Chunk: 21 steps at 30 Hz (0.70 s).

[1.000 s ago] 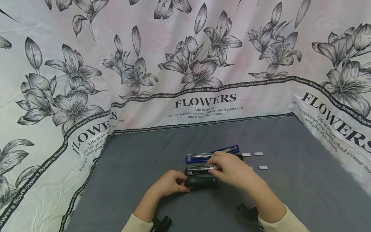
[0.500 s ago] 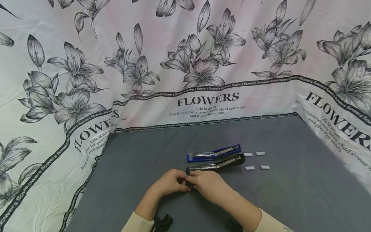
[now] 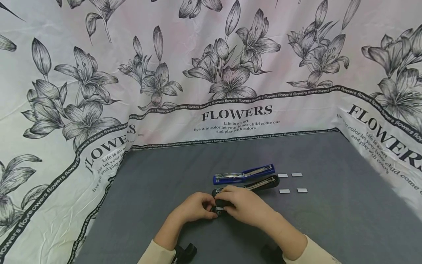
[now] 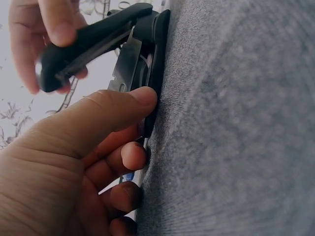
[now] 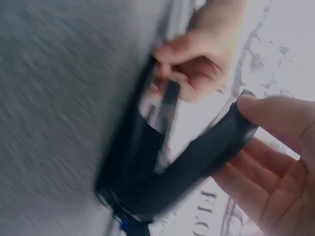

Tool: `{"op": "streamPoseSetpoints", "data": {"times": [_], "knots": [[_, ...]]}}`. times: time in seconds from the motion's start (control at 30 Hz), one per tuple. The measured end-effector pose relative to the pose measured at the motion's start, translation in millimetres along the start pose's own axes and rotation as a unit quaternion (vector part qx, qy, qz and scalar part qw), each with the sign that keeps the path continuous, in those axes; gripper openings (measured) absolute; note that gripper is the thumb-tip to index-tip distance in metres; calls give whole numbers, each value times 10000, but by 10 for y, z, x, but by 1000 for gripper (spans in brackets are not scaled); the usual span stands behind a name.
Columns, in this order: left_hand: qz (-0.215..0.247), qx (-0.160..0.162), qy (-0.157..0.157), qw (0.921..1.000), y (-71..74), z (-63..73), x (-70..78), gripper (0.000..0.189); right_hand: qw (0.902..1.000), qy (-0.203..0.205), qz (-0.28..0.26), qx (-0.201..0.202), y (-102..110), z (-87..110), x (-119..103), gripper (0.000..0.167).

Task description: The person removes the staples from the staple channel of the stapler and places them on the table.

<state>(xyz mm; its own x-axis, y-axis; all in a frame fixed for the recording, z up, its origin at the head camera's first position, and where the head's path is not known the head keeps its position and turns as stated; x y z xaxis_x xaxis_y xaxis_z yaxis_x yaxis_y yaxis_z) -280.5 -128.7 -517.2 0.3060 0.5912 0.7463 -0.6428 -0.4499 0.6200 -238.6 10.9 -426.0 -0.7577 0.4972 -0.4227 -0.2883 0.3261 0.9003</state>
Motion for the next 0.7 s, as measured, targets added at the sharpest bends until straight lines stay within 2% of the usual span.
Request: {"op": "streamPoseSetpoints", "data": {"times": [0.13,0.33,0.47,0.7], "knots": [[-85,40,-35,10000,4,-9,0,19,9994,-276,-164,-96,184,84,45,39],[-244,99,-17,9997,6,2,27,21,9955,-914,258,10,477,275,102,36],[-297,105,24,9995,5,12,43,21,9904,-1351,296,10,640,412,166,33],[-251,65,106,9996,1,6,14,21,9811,-1877,-329,-330,811,643,330,28]]}}
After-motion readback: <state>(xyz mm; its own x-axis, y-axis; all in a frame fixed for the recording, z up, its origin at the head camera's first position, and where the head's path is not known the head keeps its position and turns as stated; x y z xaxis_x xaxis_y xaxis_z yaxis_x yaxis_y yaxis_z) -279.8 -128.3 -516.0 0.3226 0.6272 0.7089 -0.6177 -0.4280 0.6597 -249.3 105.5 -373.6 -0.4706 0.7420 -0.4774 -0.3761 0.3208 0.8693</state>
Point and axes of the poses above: each hand's wrist, its own z-axis away from the middle knuckle, its own y-axis out of the back of the hand, x = y × z, the point moved 8 cm from there along -z, towards the middle knuckle, and after that the axes turned 13 degrees about -x, right-handed, at the moved point
